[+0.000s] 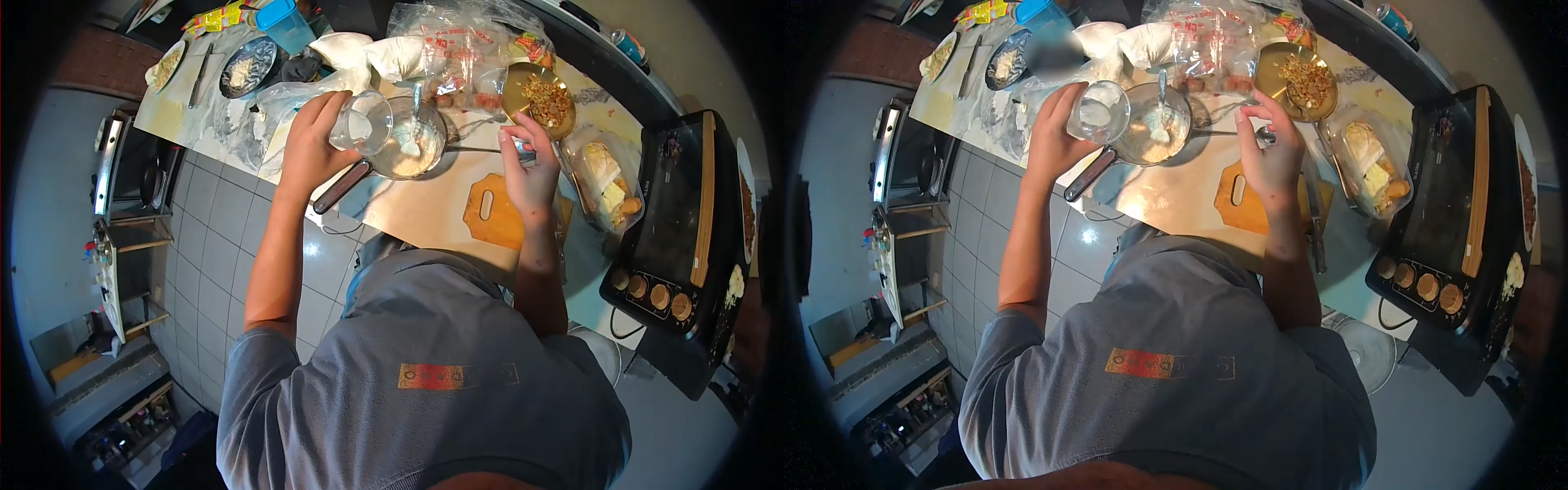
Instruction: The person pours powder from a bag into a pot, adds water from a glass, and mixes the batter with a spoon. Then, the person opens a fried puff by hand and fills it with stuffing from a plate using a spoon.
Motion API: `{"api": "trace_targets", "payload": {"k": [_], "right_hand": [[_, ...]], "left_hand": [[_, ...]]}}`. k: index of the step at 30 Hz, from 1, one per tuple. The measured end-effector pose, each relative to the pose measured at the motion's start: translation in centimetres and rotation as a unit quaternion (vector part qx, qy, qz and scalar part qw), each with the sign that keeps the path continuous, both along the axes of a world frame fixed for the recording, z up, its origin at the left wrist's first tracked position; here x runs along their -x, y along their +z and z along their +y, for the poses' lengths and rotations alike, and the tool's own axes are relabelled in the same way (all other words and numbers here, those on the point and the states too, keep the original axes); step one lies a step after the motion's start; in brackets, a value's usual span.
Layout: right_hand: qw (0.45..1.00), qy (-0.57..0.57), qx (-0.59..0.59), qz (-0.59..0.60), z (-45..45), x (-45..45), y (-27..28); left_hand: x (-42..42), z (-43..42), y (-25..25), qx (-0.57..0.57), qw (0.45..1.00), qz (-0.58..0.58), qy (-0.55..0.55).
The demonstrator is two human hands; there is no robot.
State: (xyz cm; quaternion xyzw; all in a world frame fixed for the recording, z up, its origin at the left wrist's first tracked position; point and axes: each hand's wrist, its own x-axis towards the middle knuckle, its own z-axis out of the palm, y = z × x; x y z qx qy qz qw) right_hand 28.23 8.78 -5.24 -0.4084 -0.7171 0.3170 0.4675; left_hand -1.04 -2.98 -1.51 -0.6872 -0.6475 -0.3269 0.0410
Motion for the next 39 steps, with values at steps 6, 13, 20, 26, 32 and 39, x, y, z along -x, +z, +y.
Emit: {"api": "trace_targets", "payload": {"k": [6,13,20,26,32,39], "right_hand": [[0.999,0.006,0.034,0.013,0.4,-0.1,-0.8],[1.000,0.019,0.015,0.003,0.6,-0.1,-1.2],[0.999,0.021,0.022,-0.011,0.5,-0.2,-0.6],[0.999,0.021,0.025,0.005,0.3,-0.4,-0.9],[1.000,0.006,0.003,-0.007,-0.1,-0.6,-0.9],[1.000,-0.016,0.017,-0.019,-1.1,-0.6,-0.9]], "left_hand": [[-0.1,0.2,0.7,0.008,0.999,0.036,-0.003],[-0.2,-0.1,0.7,0.019,0.999,0.049,0.003],[-0.4,0.0,0.6,0.021,0.998,0.050,-0.006],[-0.6,0.2,0.7,0.011,1.000,0.023,-0.013],[-0.3,0.3,0.4,0.011,1.000,0.016,-0.023],[0.3,0.6,0.1,0.007,0.999,0.019,-0.042]]}}
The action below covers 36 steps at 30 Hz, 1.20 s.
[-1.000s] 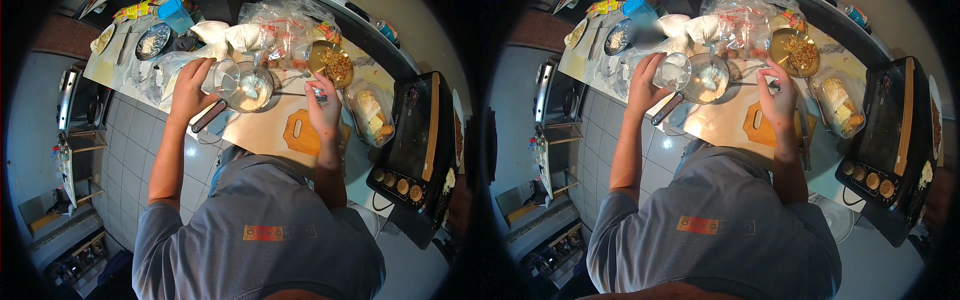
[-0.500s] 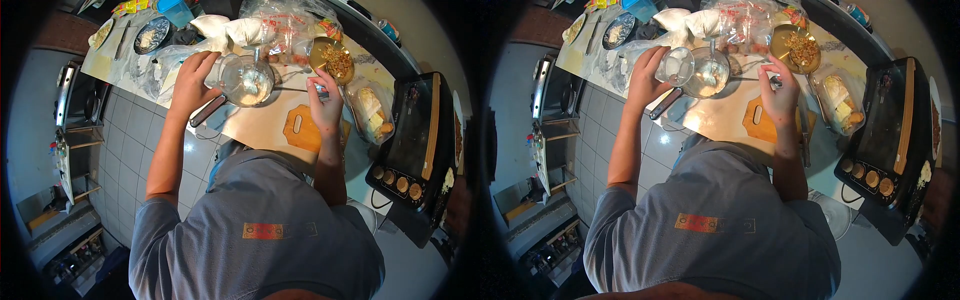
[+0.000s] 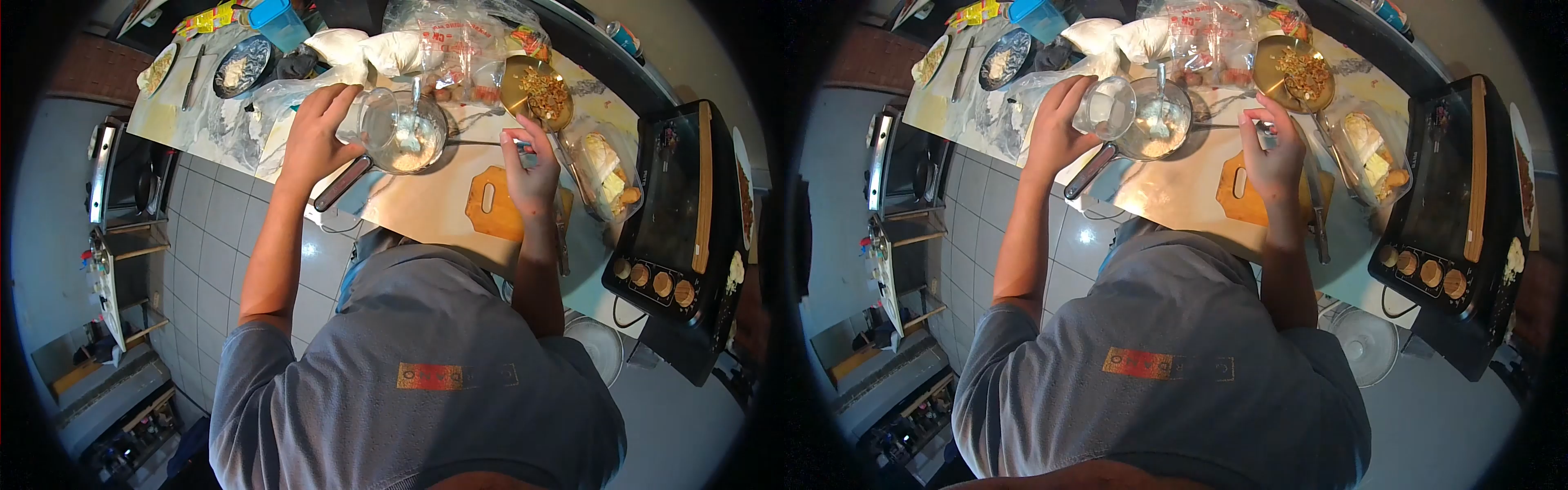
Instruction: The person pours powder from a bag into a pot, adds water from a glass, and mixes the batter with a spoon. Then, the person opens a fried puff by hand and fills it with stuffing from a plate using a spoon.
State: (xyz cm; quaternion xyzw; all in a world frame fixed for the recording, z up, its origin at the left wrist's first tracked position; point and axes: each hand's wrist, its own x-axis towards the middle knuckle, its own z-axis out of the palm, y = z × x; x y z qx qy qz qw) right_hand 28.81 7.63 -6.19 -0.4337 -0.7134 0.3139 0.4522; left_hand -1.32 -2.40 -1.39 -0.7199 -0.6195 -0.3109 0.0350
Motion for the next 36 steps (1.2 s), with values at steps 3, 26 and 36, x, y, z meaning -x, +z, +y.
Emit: {"api": "trace_targets", "payload": {"k": [3,26,36], "right_hand": [[1.000,-0.008,0.017,-0.002,-0.6,0.3,0.1],[0.967,0.103,0.091,-0.215,7.4,13.9,-2.2],[0.925,0.252,0.014,-0.284,1.9,10.9,3.7]], "left_hand": [[0.4,0.1,-0.2,0.000,1.000,0.014,-0.009],[5.1,-2.0,-7.2,0.032,0.921,-0.385,0.053],[5.1,-2.1,-8.3,0.053,0.899,-0.427,0.087]]}}
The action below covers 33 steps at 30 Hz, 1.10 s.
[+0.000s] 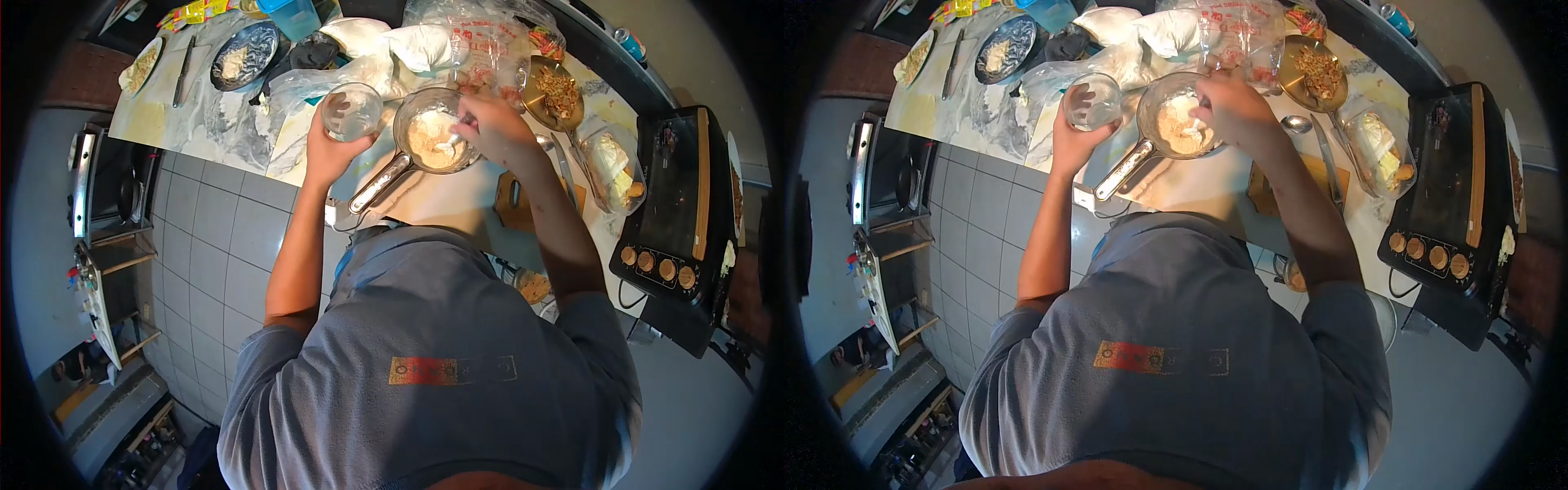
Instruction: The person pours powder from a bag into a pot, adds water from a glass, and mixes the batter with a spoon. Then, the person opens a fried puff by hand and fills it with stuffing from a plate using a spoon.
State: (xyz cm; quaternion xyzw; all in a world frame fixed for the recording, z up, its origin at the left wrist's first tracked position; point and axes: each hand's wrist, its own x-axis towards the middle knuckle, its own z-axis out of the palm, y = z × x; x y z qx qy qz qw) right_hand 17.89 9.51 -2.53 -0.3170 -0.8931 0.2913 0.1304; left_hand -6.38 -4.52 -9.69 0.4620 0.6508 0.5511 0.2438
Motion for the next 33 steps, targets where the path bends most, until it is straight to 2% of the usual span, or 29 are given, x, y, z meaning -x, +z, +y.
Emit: {"api": "trace_targets", "payload": {"k": [2,4,6,8,10,12,18,20,24,26,27,29,33], "right_hand": [[0.991,0.042,-0.065,-0.106,-0.8,-0.8,0.2],[0.993,0.029,-0.049,-0.105,-1.0,-1.1,0.7],[0.994,0.017,-0.035,-0.103,-1.1,-1.5,0.9],[0.990,0.001,-0.140,0.019,-0.8,-2.1,1.0],[0.989,-0.014,-0.142,0.036,-0.4,-1.8,-0.7],[0.988,-0.032,-0.143,0.052,-0.5,-1.8,-2.2],[0.982,-0.044,-0.160,0.088,-1.7,-1.8,-3.1],[0.984,-0.085,-0.122,0.101,-2.0,-1.8,-3.1],[0.986,-0.072,-0.112,0.097,-2.4,-2.4,-3.8],[0.978,-0.159,-0.063,0.115,-3.0,-2.4,-2.1],[0.979,-0.159,-0.063,0.114,-3.3,-2.3,-1.4],[0.970,-0.230,0.029,0.078,-3.9,-2.3,-0.6],[0.952,-0.277,0.080,0.098,-3.5,-2.8,-2.3]], "left_hand": [[-0.2,0.1,-0.4,-0.019,1.000,-0.016,-0.001],[-0.2,0.4,-0.6,-0.039,0.999,-0.030,-0.006],[0.0,0.7,-0.4,-0.043,0.999,0.026,-0.020],[-0.1,0.9,-0.1,-0.053,0.998,0.026,-0.024],[-0.2,1.1,0.5,-0.063,0.997,0.027,-0.027],[-0.4,1.2,1.5,-0.063,0.990,0.118,-0.045],[-1.3,1.6,3.6,-0.067,0.976,0.199,-0.050],[-1.7,1.8,4.3,-0.057,0.975,0.207,-0.052],[-2.4,2.3,4.4,-0.055,0.967,0.242,-0.059],[-2.7,2.4,5.0,-0.037,0.964,0.256,-0.068],[-2.9,2.4,5.2,-0.017,0.960,0.269,-0.075],[-3.1,2.7,5.3,-0.021,0.956,0.284,-0.074],[-3.6,3.4,5.8,-0.023,0.933,0.349,-0.080]]}}
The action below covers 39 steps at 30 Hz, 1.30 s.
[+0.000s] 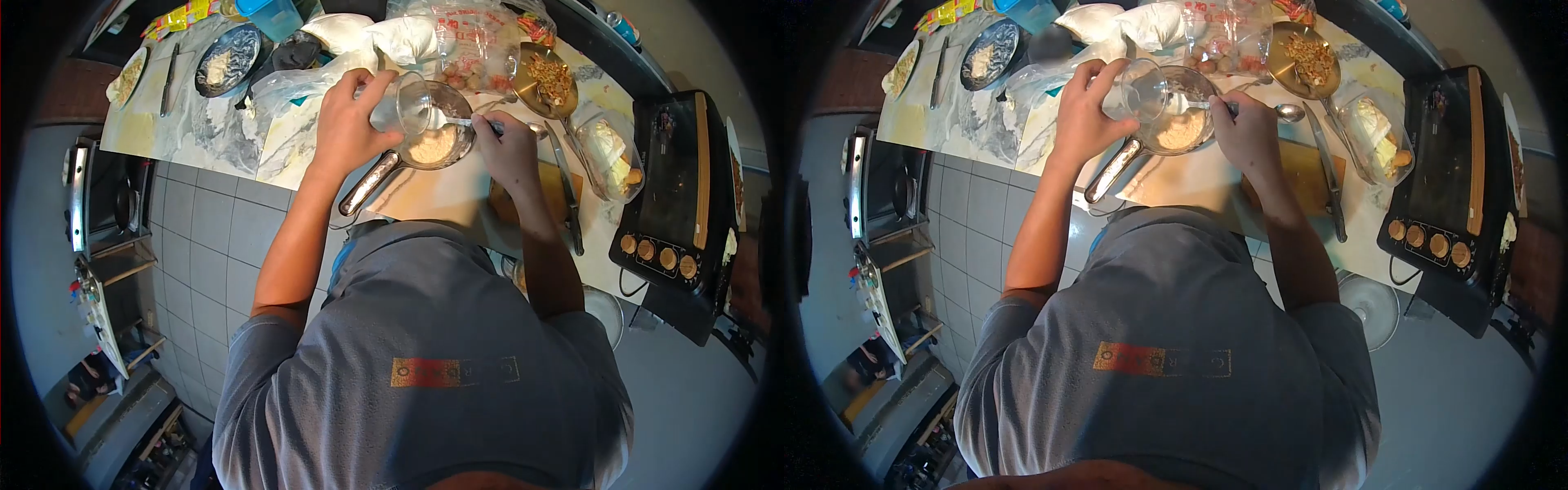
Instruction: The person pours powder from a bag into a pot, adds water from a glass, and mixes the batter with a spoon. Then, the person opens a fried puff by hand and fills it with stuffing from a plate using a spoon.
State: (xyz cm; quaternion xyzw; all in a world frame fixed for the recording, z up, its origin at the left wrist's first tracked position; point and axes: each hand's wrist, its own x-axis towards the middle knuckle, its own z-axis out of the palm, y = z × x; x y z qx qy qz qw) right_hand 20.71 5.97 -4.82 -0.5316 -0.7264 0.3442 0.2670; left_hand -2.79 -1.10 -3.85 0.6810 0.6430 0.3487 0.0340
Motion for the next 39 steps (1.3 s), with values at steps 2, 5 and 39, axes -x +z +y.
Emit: {"api": "trace_targets", "payload": {"k": [2,5,39], "right_hand": [[0.999,-0.004,0.035,0.017,0.1,-0.2,-0.4],[0.999,-0.011,0.021,0.030,0.1,-0.4,-1.2],[0.989,-0.061,0.092,0.099,0.1,-1.7,-2.3]], "left_hand": [[-0.3,0.2,0.3,-0.001,1.000,0.008,-0.005],[-0.4,0.5,0.4,-0.002,1.000,0.029,-0.012],[-0.9,0.5,0.2,0.031,0.999,0.006,0.008]]}}
